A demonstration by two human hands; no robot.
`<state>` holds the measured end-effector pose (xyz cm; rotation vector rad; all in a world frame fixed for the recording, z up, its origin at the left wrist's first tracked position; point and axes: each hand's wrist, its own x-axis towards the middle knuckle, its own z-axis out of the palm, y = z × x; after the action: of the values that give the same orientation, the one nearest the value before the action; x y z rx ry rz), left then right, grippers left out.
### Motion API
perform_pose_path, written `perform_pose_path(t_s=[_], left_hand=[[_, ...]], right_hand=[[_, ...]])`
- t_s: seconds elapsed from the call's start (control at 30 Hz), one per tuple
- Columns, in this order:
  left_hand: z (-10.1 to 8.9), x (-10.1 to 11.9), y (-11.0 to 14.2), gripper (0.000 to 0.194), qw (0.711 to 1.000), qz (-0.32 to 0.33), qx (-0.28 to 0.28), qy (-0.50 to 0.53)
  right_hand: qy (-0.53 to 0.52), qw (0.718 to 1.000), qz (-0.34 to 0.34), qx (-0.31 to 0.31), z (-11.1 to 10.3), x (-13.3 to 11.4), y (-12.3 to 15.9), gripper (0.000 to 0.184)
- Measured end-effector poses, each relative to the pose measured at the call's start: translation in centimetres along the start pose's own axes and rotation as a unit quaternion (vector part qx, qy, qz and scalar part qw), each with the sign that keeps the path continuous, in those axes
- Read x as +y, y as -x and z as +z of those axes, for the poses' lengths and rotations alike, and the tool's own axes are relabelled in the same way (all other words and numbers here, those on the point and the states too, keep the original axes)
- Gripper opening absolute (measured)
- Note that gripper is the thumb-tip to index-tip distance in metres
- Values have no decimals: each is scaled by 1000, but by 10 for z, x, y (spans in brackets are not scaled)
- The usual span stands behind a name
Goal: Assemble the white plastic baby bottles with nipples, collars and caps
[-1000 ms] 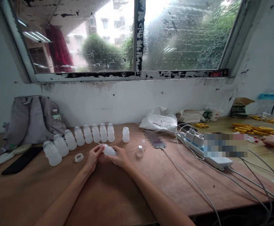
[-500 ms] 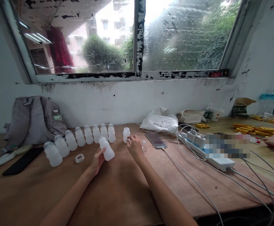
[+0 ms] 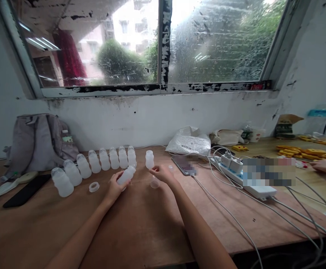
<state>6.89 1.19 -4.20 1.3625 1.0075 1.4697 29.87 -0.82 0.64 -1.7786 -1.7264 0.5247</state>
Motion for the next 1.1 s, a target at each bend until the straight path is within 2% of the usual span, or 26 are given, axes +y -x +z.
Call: perform_pose_path(t_s=[0.1, 0.17, 0.27, 0.43, 0.57, 0.77, 0.93, 1.1], left_hand=[[-1, 0, 1, 40, 996, 40, -26, -78], [0, 2, 3, 39, 994, 46, -48, -86], [0, 5, 5, 42, 989, 59, -89, -99], [-3, 5, 4, 46, 977, 73, -133, -148], [-4, 5, 3, 46, 975, 66, -135, -162], [-5, 11, 4, 48, 968, 63, -153, -188], [-5, 13, 6, 48, 951, 96, -167, -241], [-4, 9, 6, 48, 948, 118, -166, -245]], right_hand=[[-45, 998, -6, -31, 0, 3, 0, 24], [-65, 997, 3, -38, 2, 7, -1, 24], [-95, 995, 12, -13, 4, 9, -3, 24], [-152, 986, -6, 72, 7, 4, -6, 27], [-202, 977, -46, 49, 12, -3, -4, 27], [-311, 946, -84, 20, 26, -2, -6, 14], [-382, 919, -95, 5, 35, 5, -9, 17], [-506, 857, -86, -35, 37, 8, -7, 26]])
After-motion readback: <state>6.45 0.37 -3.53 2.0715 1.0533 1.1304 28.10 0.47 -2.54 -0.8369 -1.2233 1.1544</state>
